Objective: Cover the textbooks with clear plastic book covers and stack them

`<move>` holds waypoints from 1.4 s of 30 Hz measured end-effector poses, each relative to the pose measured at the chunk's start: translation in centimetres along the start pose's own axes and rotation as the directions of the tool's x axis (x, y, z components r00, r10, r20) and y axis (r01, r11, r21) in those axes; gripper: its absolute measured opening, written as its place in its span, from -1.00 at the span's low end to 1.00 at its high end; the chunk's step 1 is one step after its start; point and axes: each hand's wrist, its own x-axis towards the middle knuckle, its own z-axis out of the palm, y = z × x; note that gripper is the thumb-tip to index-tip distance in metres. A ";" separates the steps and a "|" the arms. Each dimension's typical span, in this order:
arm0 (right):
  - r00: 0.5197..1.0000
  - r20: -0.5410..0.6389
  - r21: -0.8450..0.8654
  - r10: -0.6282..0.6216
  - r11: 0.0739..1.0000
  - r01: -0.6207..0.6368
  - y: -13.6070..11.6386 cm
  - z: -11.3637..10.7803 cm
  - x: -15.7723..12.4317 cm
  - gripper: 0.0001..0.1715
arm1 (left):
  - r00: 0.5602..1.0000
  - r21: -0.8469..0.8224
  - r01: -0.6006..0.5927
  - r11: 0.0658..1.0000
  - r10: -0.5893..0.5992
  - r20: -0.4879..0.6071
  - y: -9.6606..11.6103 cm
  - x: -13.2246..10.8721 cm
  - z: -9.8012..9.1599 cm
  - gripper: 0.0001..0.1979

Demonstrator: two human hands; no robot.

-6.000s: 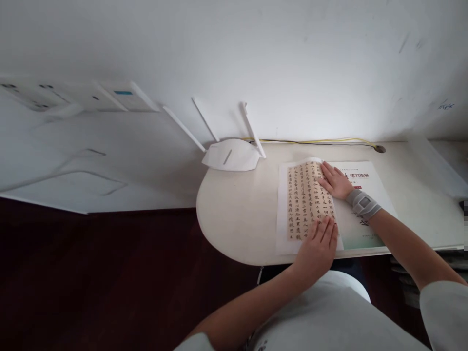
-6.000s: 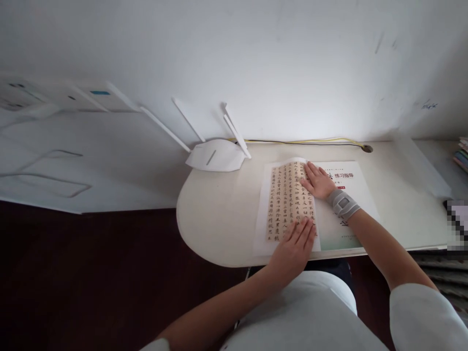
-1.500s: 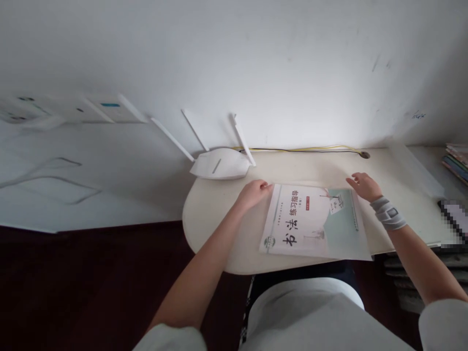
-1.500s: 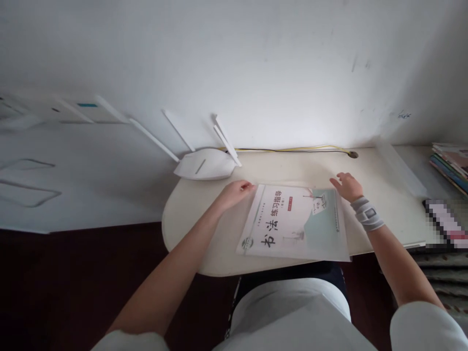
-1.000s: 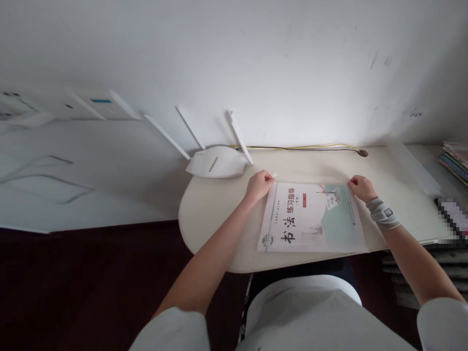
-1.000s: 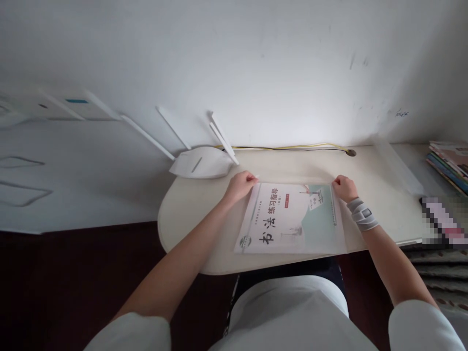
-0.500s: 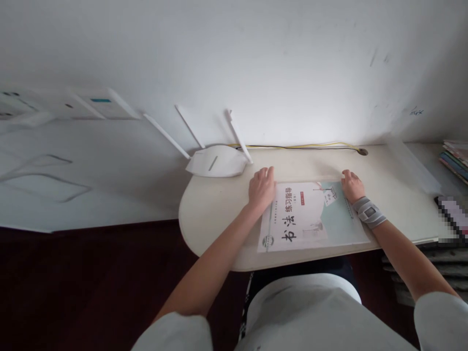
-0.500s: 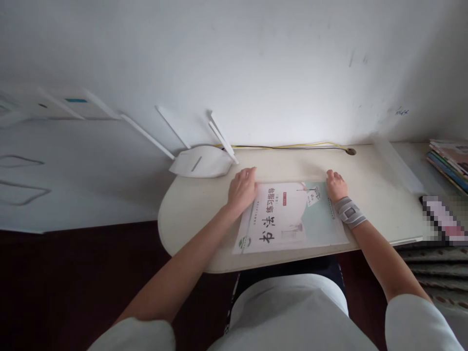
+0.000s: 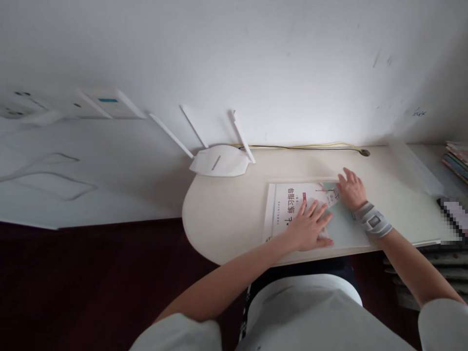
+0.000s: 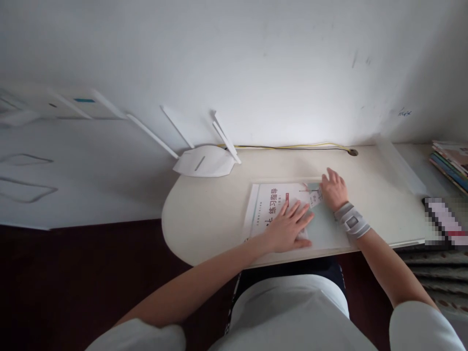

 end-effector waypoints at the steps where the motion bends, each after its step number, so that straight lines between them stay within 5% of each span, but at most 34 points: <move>1: 0.994 0.015 0.051 -0.113 0.992 0.112 -1.1 -0.1 -0.5 -0.51 | 1.000 0.008 -0.002 1.000 0.002 -0.010 0.0 0.0 0.0 -0.20; 4: 0.909 0.111 0.208 -0.402 0.904 0.375 -3.2 0.3 -2.1 -0.31 | 1.000 0.032 0.008 0.999 -0.007 -0.022 0.1 0.1 0.2 -0.23; 6: 0.890 0.152 0.224 -0.431 0.892 0.393 -2.7 0.8 -2.6 -0.29 | 0.999 0.024 0.030 0.999 -0.030 -0.026 0.1 0.0 0.5 -0.26; 12: 0.985 0.154 0.053 -0.077 0.996 0.070 4.0 1.8 -2.4 -0.36 | 0.971 -0.025 0.238 0.971 -0.239 -0.014 -4.3 -1.8 -0.6 -0.40; 14: 0.995 0.085 0.034 0.043 0.998 -0.046 5.3 1.9 -2.2 -0.40 | 0.900 0.000 0.422 0.906 -0.419 -0.118 -7.3 -2.6 -1.8 -0.49; 18: 0.974 0.012 0.174 0.227 0.959 -0.225 5.5 2.0 -1.1 -0.61 | 0.673 -0.130 0.669 0.731 -0.671 -0.311 -12.4 -4.0 -3.7 -0.70; 20: 0.957 -0.003 0.343 0.289 0.899 -0.271 5.2 2.0 -0.4 -0.71 | 0.618 -0.285 0.660 0.695 -0.719 -0.319 -13.6 -4.1 -4.1 -0.78; 25: 0.917 -0.026 0.555 0.398 0.769 -0.318 4.6 1.2 0.9 -0.73 | 0.578 -0.476 0.586 0.656 -0.750 -0.321 -13.9 -3.6 -4.1 -0.84; 31: 0.875 0.038 0.853 0.482 0.440 -0.280 3.6 -1.7 0.7 -0.69 | 0.513 -0.688 0.479 0.545 -0.810 -0.284 -13.6 -2.7 -4.6 -0.69; 34: 0.871 0.051 0.901 0.489 0.353 -0.251 3.5 -2.9 0.5 -0.65 | 0.492 -0.747 0.441 0.498 -0.830 -0.263 -13.4 -2.2 -4.9 -0.56; 39: 0.881 -0.017 0.870 0.473 0.441 -0.220 3.8 -4.0 0.2 -0.51 | 0.504 -0.872 0.270 0.408 -0.832 -0.233 -12.6 -2.2 -6.0 -0.41; 42: 0.921 -0.037 0.812 0.387 0.548 -0.198 4.3 -4.4 0.3 -0.61 | 0.569 -0.860 0.225 0.459 -0.778 -0.267 -12.3 -2.7 -7.1 -0.54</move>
